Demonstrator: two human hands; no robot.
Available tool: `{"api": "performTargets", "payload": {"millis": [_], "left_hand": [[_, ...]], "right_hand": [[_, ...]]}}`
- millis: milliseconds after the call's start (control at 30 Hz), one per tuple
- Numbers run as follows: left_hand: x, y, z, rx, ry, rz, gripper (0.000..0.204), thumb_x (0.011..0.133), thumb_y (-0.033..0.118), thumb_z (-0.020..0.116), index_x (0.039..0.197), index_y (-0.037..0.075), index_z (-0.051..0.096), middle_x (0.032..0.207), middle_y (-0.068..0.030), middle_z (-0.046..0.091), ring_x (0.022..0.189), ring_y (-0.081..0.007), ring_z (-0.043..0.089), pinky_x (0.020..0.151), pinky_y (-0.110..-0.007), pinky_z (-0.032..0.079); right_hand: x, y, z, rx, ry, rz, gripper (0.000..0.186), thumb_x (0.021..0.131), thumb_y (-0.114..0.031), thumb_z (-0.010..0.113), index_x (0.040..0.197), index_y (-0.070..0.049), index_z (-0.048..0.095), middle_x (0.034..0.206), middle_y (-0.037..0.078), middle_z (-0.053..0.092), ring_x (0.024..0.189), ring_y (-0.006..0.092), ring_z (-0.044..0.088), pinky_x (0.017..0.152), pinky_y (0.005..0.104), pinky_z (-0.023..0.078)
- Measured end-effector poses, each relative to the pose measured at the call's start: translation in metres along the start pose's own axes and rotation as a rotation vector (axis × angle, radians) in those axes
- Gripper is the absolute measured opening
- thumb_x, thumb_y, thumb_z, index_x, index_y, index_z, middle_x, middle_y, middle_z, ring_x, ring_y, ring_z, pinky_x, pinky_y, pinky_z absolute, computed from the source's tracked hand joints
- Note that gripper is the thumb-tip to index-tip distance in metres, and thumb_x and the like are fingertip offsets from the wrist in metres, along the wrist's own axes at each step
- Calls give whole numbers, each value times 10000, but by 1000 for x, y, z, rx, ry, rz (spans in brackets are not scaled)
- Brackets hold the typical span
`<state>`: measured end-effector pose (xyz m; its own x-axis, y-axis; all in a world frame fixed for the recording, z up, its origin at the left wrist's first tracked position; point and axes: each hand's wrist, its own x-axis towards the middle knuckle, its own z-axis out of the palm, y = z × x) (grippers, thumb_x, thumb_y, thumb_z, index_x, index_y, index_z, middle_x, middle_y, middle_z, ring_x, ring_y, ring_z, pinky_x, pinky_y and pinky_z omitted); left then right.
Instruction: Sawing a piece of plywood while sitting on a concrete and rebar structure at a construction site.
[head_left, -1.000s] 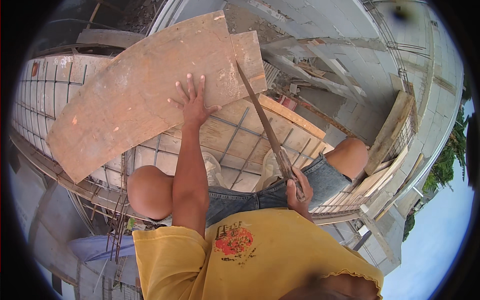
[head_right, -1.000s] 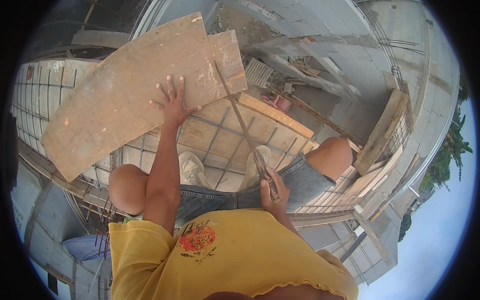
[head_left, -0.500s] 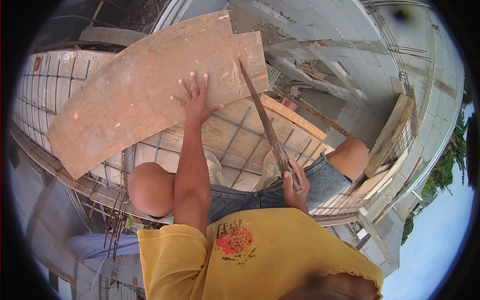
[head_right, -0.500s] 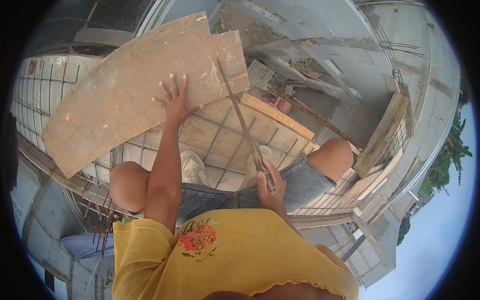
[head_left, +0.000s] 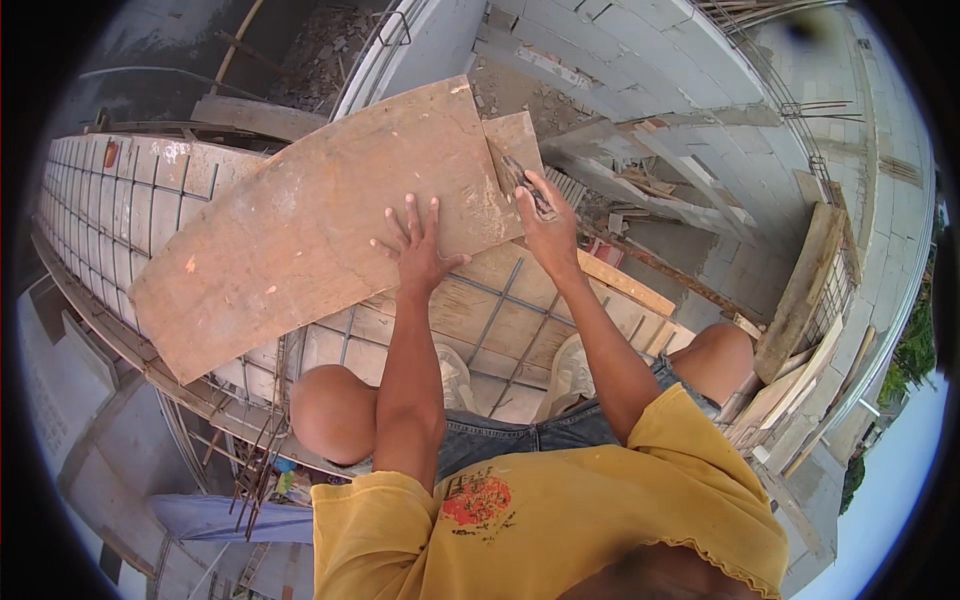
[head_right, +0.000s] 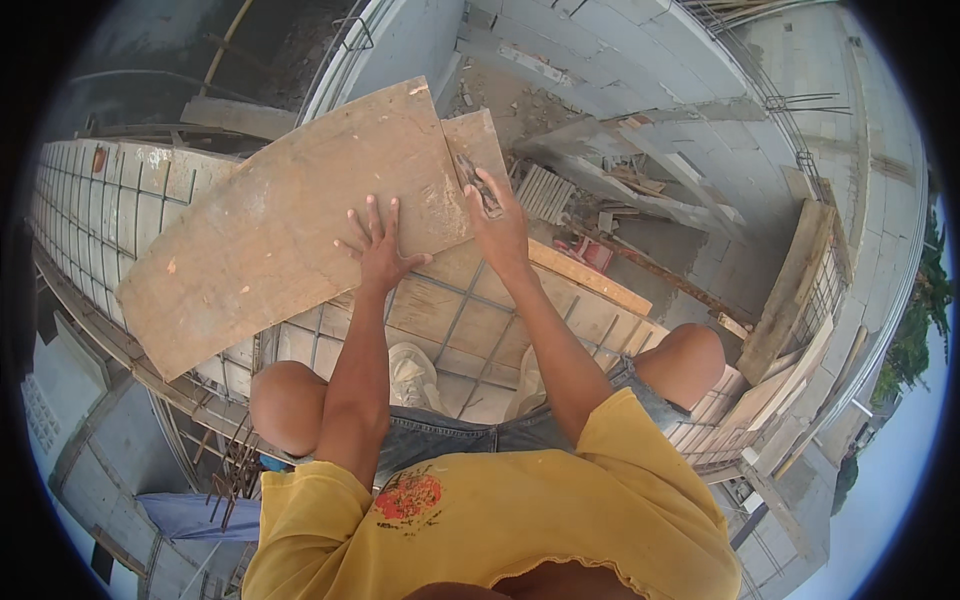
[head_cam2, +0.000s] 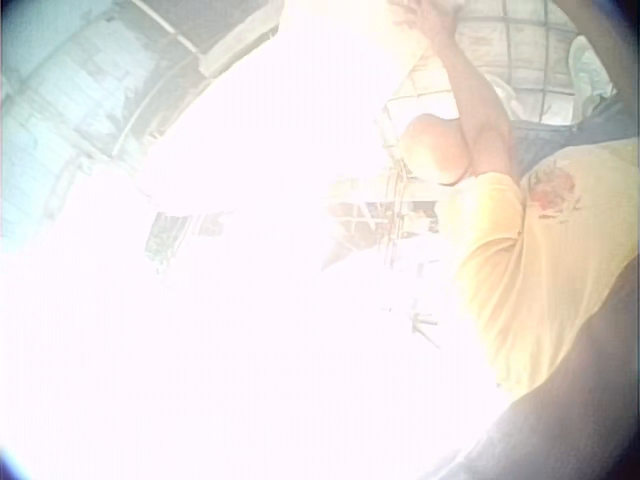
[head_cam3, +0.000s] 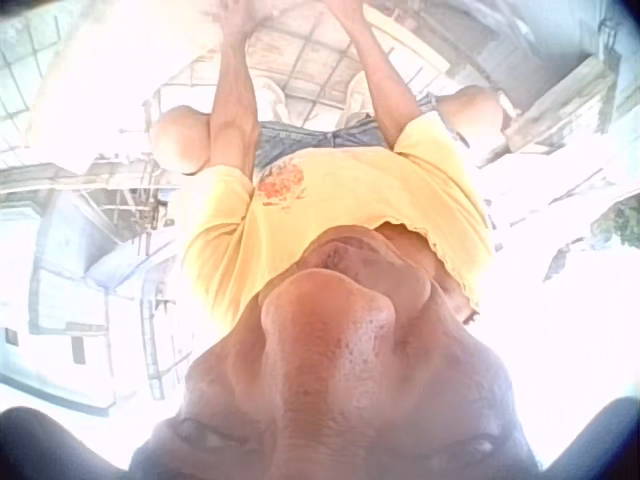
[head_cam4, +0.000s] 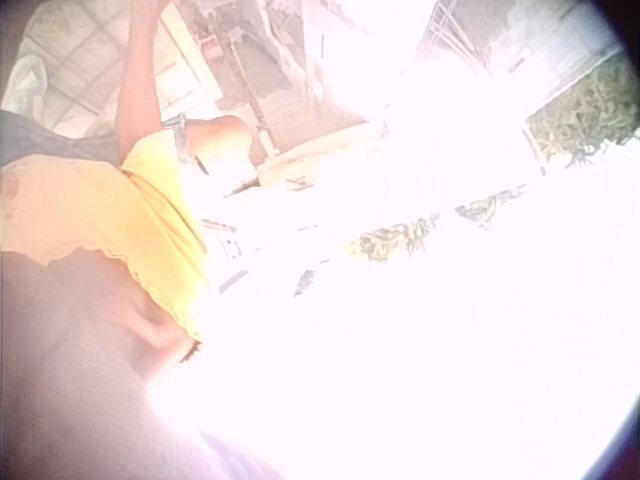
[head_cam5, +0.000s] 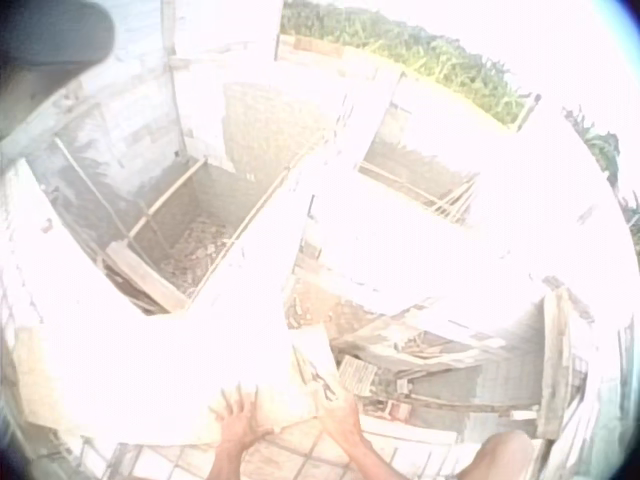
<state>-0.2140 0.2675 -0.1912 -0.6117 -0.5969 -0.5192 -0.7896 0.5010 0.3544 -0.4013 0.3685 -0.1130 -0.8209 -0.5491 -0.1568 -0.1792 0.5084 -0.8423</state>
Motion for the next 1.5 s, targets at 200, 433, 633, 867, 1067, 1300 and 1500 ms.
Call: {"api": "performTargets", "payload": {"millis": [200, 433, 633, 867, 1067, 1300, 1500], "left_hand": [[-10, -19, 3, -32, 40, -3, 1284, 556, 592, 854, 1586, 323, 137, 1668, -72, -72, 1490, -430, -167, 1016, -807, -113], [-19, -7, -15, -36, -19, -63, 1257, 588, 562, 852, 1582, 356, 110, 1668, -32, -87, 1500, -404, -144, 1056, -782, -114], [-10, 5, -7, -58, -29, -32, 1257, 585, 555, 855, 1577, 381, 102, 1669, -7, -77, 1506, -388, -132, 1069, -780, -99], [-13, -6, -12, -62, -6, -26, 1250, 592, 541, 855, 1574, 390, 98, 1669, 1, -74, 1508, -379, -129, 1056, -802, -78], [-1, 10, -6, -93, 1, 1, 1253, 581, 519, 868, 1572, 390, 113, 1669, -5, -65, 1509, -386, -115, 1059, -805, -64], [-13, -7, -4, -119, 42, 13, 1272, 561, 497, 884, 1570, 394, 117, 1669, 7, -63, 1512, -370, -116, 1066, -799, -68], [-10, -1, -9, -109, -6, -15, 1265, 565, 503, 881, 1569, 403, 118, 1669, 13, -60, 1512, -365, -120, 1073, -789, -83]], "right_hand": [[-173, -53, -103, 46, -125, 296, 379, 936, -132, 658, 1288, -6, 596, 1103, 144, 686, 988, 149, 641, 863, 284, 494], [-164, -37, -98, 76, -85, 253, 341, 948, -95, 630, 1259, 43, 597, 1135, 150, 676, 1023, 159, 632, 900, 282, 482], [-25, -18, -4, -29, -24, 53, 388, 973, -186, 615, 1283, 46, 584, 1177, 188, 675, 1065, 236, 624, 949, 327, 453], [-227, -55, -149, -40, -78, 250, 381, 984, -163, 569, 1280, 76, 573, 1040, 127, 665, 851, 142, 592, 753, 272, 467], [-42, 1, -9, 48, -10, 14, 369, 987, -152, 587, 1286, 64, 582, 1250, 182, 637, 1128, 229, 606, 989, 326, 441], [-187, -48, -105, -23, -76, 182, 385, 984, -137, 541, 1289, 98, 553, 1190, 218, 633, 1074, 276, 633, 935, 367, 486], [-173, -45, -98, -72, -127, 198, 377, 983, -124, 567, 1295, 86, 557, 1195, 207, 642, 1067, 235, 629, 932, 343, 484]]}}
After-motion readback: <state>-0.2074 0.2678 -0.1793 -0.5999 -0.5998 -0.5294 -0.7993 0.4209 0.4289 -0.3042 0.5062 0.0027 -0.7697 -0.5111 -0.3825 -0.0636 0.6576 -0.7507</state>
